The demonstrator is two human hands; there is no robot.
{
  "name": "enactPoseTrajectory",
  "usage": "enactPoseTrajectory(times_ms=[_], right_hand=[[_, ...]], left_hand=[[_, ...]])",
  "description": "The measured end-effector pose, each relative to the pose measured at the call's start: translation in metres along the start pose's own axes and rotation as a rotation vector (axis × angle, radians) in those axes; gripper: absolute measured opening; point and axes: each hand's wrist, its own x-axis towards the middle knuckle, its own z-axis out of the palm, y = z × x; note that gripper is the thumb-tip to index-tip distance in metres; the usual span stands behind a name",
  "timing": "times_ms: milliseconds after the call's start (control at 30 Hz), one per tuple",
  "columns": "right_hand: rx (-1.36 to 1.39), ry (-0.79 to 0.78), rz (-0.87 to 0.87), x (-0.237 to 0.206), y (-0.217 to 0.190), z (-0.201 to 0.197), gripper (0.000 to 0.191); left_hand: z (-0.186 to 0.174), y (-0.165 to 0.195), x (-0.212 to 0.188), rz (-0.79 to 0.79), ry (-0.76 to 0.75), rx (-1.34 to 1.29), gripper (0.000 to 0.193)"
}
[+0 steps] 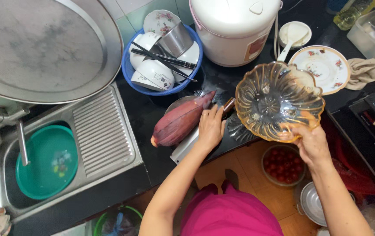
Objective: The person washes dishes at a kitchen sink, scrubbing a plate, chopsticks and a spoon and placing them in a rack, then wipes the counter with a cloth. They rinse a banana blossom under the tap, set it on a wooden board, and cut it with a cleaver, then rinse a glass plate and set it on the counter.
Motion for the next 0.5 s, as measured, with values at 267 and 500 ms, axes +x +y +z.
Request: enactPoseTrajectory(times_ms=[267,500], right_hand=[[0.103,-0.071,0.088,0.021,0.009,-0.036,0.06],[0.017,-0.129,0.099,0.038,-0.002,-0.037,0.057]], left_hand=[[0.058,0.007,0.031,-0.078,-0.016,0.264,0.055],[0.004,0.045,0.027,-0.147,0.101,0.139,0.061]])
